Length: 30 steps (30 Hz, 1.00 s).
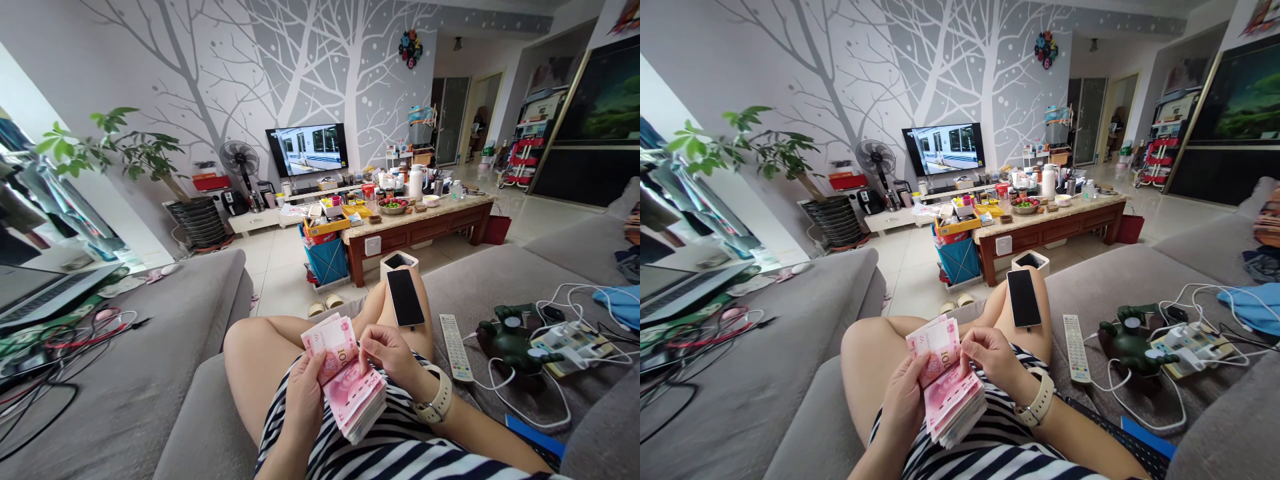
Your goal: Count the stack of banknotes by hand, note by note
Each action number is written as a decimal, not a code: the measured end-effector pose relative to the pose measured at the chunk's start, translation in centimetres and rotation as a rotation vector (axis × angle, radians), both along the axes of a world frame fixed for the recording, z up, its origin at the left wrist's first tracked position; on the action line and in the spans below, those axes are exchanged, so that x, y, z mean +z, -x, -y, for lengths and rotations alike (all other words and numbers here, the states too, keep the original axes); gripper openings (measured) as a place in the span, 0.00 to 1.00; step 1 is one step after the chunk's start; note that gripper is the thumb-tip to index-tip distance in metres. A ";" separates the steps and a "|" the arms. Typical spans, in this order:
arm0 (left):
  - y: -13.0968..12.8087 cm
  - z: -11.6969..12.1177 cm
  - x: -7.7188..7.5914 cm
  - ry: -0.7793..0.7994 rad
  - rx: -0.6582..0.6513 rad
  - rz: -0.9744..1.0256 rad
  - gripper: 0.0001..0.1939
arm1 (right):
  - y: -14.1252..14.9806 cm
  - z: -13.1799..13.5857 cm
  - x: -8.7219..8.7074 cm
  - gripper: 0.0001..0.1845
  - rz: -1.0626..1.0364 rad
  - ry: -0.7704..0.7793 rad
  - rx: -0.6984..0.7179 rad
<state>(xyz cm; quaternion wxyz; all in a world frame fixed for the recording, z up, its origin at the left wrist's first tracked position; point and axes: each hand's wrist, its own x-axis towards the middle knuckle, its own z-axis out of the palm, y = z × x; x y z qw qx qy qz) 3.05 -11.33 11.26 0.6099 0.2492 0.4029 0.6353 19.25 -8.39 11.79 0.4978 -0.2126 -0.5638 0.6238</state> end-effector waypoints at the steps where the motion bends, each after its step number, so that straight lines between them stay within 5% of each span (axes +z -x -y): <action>1: 0.0 0.0 -0.1 0.001 -0.006 -0.008 0.12 | 0.0 -0.1 -0.2 0.22 0.018 -0.005 -0.042; 5: -0.1 0.2 -0.1 -0.009 -0.039 -0.046 0.14 | 0.3 -0.7 -0.8 0.21 0.082 -0.001 -0.217; 15: -0.6 0.3 0.2 -0.024 -0.006 -0.072 0.13 | 0.3 -0.8 -1.3 0.22 0.275 -0.085 -0.322; 20: -0.3 -0.2 -0.3 -0.036 0.136 -0.112 0.10 | 0.3 -0.7 -1.2 0.21 0.285 -0.086 -0.332; 30: 0.2 -0.3 -1.0 -0.040 0.176 -0.131 0.13 | 0.3 -0.1 -0.9 0.13 0.158 -0.090 -0.284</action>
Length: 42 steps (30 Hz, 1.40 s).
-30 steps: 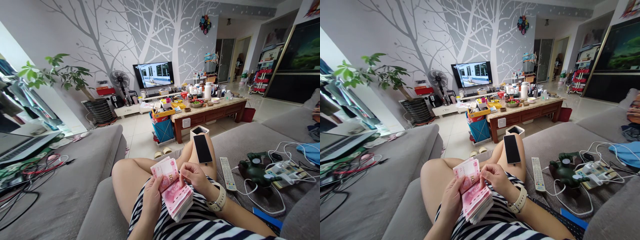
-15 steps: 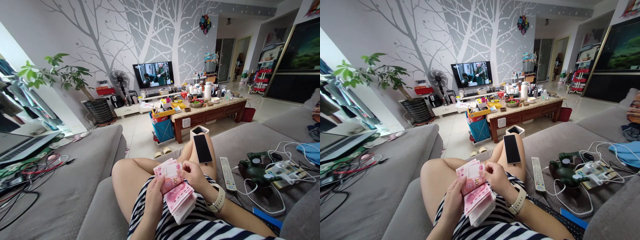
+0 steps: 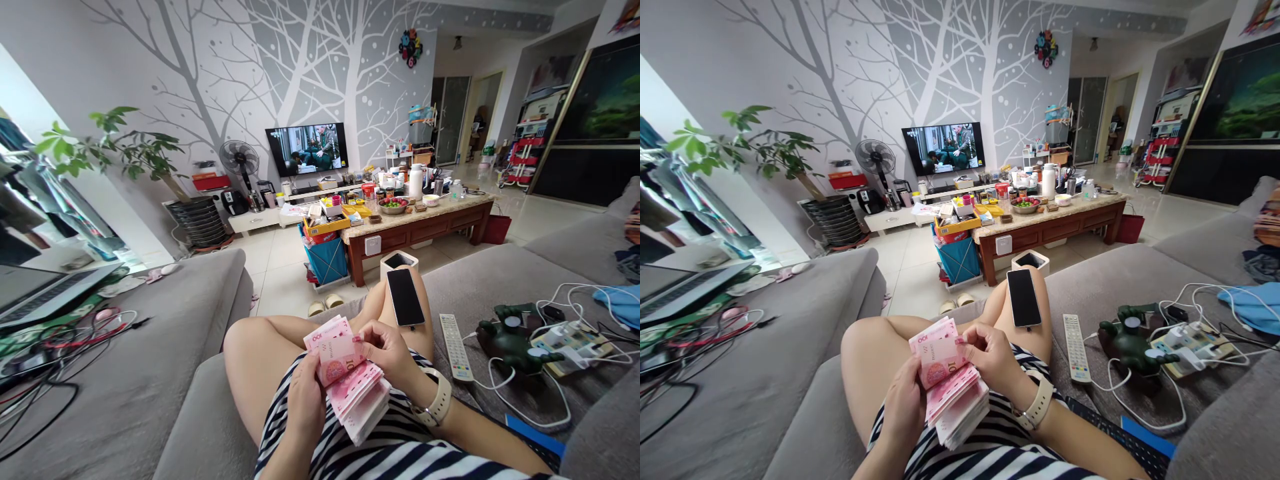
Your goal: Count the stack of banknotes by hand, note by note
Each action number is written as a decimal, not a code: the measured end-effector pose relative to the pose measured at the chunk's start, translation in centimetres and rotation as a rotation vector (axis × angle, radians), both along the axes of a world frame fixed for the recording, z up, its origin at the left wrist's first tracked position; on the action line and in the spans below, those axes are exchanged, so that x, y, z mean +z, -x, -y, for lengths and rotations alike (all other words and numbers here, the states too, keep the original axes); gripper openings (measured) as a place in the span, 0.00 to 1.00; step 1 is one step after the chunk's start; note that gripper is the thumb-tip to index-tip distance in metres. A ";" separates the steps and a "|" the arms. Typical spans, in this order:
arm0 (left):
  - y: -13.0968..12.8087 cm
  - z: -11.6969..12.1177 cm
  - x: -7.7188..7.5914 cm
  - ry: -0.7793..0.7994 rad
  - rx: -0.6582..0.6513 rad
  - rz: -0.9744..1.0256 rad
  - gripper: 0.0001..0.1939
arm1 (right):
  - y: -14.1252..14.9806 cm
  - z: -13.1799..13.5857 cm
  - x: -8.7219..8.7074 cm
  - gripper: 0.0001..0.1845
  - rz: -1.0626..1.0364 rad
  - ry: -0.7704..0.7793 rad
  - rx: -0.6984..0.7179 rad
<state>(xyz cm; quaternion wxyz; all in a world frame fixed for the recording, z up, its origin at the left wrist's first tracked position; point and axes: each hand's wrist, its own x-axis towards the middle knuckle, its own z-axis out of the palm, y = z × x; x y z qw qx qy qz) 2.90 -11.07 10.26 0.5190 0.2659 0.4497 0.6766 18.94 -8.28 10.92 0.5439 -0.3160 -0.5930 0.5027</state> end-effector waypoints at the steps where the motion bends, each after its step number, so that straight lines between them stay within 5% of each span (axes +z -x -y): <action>1: 0.0 0.0 0.0 -0.004 -0.008 -0.010 0.12 | 0.0 0.0 0.0 0.13 -0.001 -0.006 0.002; 9: 0.3 -0.2 -0.4 -0.029 -0.006 -0.092 0.11 | -0.2 0.2 0.0 0.13 0.001 -0.020 0.000; 18: -0.4 0.5 1.7 0.010 -0.046 -0.057 0.11 | -0.3 0.5 0.3 0.12 -0.015 -0.035 0.040; 42: -0.4 0.4 1.2 -0.018 -0.065 0.004 0.10 | -0.2 0.3 0.4 0.14 -0.065 -0.006 0.076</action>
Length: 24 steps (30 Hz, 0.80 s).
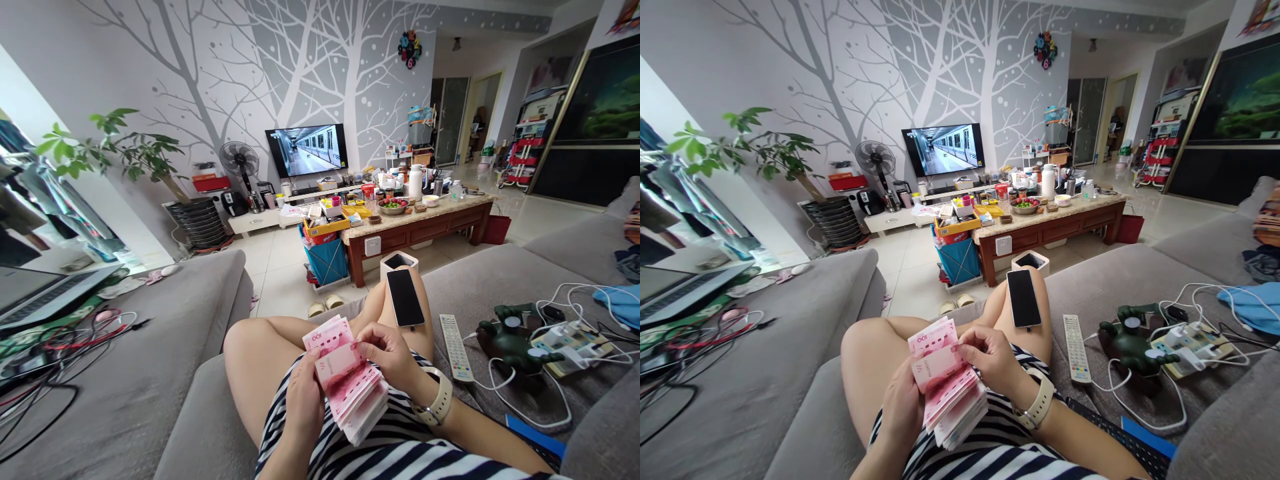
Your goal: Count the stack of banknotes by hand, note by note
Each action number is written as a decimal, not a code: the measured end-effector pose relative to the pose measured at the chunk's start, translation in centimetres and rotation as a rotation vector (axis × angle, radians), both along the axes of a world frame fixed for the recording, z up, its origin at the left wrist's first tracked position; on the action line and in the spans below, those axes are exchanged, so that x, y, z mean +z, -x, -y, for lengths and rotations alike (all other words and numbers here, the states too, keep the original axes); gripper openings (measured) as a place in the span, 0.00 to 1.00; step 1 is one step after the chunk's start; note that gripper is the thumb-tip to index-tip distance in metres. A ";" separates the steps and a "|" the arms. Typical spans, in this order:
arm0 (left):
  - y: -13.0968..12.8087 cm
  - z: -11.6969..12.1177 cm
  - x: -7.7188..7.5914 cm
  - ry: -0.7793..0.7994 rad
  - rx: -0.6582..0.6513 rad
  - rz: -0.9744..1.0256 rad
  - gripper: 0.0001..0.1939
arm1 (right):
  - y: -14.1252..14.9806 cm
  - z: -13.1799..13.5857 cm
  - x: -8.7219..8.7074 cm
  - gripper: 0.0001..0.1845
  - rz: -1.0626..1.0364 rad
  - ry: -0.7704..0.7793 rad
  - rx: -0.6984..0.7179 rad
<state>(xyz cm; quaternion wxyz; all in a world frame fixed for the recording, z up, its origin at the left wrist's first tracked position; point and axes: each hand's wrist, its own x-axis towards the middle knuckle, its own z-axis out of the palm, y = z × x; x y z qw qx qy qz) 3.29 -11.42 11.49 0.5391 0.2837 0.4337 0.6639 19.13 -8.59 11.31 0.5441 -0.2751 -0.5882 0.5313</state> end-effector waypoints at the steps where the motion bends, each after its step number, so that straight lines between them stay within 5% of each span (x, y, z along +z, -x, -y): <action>1: 0.0 0.0 0.0 0.001 0.001 0.001 0.10 | 0.0 0.0 0.0 0.14 -0.002 0.000 0.003; 24: 0.5 -0.3 -0.4 -0.001 0.035 -0.016 0.11 | -0.1 0.0 -0.1 0.14 -0.050 -0.012 0.043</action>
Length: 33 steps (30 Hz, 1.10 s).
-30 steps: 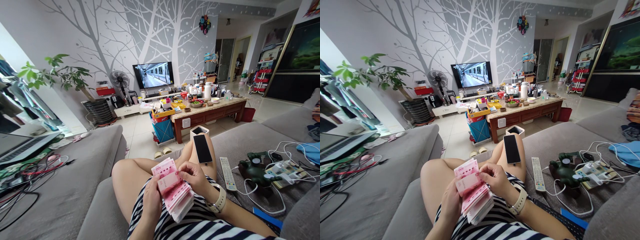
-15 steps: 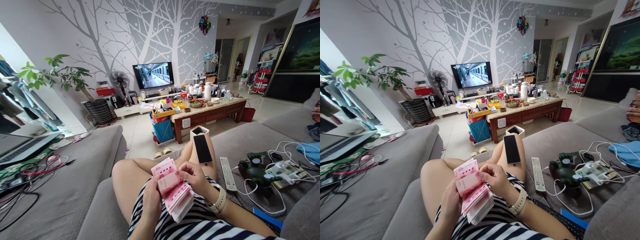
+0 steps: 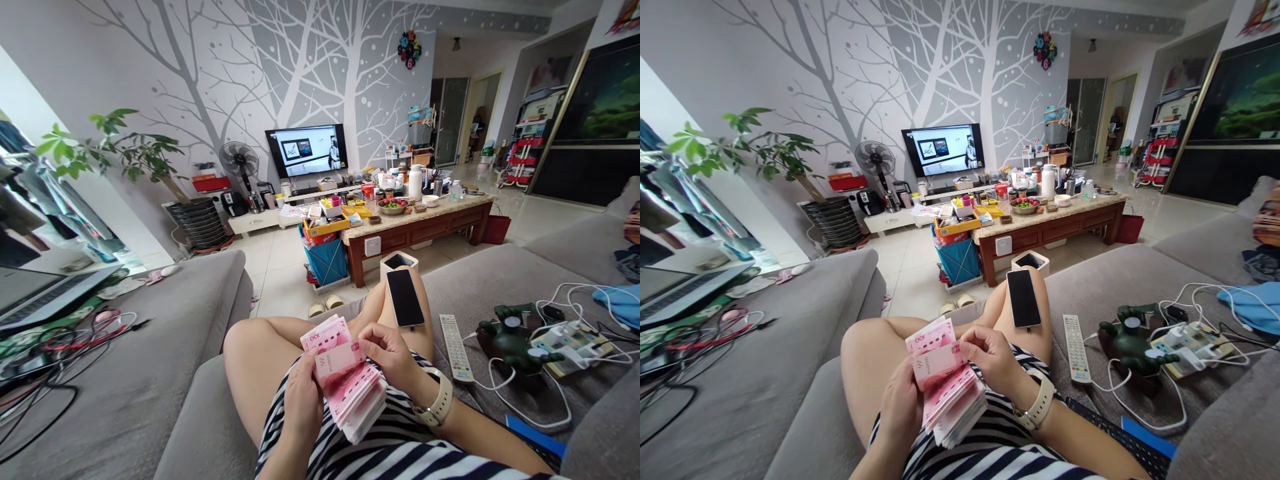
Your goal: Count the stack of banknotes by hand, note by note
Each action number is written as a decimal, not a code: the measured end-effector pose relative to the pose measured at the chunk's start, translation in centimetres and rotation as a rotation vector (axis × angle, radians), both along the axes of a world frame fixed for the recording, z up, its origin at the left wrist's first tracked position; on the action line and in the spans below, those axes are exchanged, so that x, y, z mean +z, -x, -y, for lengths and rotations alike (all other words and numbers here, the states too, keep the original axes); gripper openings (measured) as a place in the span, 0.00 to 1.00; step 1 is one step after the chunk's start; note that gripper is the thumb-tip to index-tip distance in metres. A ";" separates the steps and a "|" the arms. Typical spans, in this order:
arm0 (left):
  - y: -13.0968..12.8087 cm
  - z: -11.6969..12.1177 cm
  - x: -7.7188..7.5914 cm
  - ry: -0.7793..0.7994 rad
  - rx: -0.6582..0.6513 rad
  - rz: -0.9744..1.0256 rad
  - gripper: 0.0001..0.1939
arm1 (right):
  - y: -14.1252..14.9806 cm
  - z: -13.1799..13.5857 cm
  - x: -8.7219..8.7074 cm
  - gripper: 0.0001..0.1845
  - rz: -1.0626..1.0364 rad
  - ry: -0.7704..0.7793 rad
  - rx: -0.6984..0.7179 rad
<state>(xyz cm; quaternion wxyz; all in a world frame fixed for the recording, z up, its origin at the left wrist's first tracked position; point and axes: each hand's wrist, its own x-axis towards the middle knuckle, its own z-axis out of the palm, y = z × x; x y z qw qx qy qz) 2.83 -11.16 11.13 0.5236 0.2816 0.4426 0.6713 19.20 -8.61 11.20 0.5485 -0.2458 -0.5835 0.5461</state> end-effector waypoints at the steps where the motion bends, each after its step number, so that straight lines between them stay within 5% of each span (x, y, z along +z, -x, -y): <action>1: 0.0 -0.1 -0.1 0.009 0.014 0.014 0.11 | 0.0 0.0 0.0 0.15 0.000 0.005 0.011; 6: 0.0 -0.4 -0.4 0.024 0.019 0.093 0.12 | 0.2 -0.3 -0.1 0.19 -0.003 0.070 0.092; 17: -0.4 0.5 -0.1 0.055 -0.182 0.057 0.15 | 0.2 -1.1 -0.8 0.18 0.191 0.026 -0.159; 25: 0.0 -0.4 -1.2 0.007 -0.007 -0.051 0.12 | 0.2 -1.0 -0.6 0.17 0.202 0.014 -0.174; 33: 0.1 0.0 -0.8 -0.003 0.015 -0.121 0.11 | 0.2 -0.5 -0.5 0.14 0.144 0.009 -0.123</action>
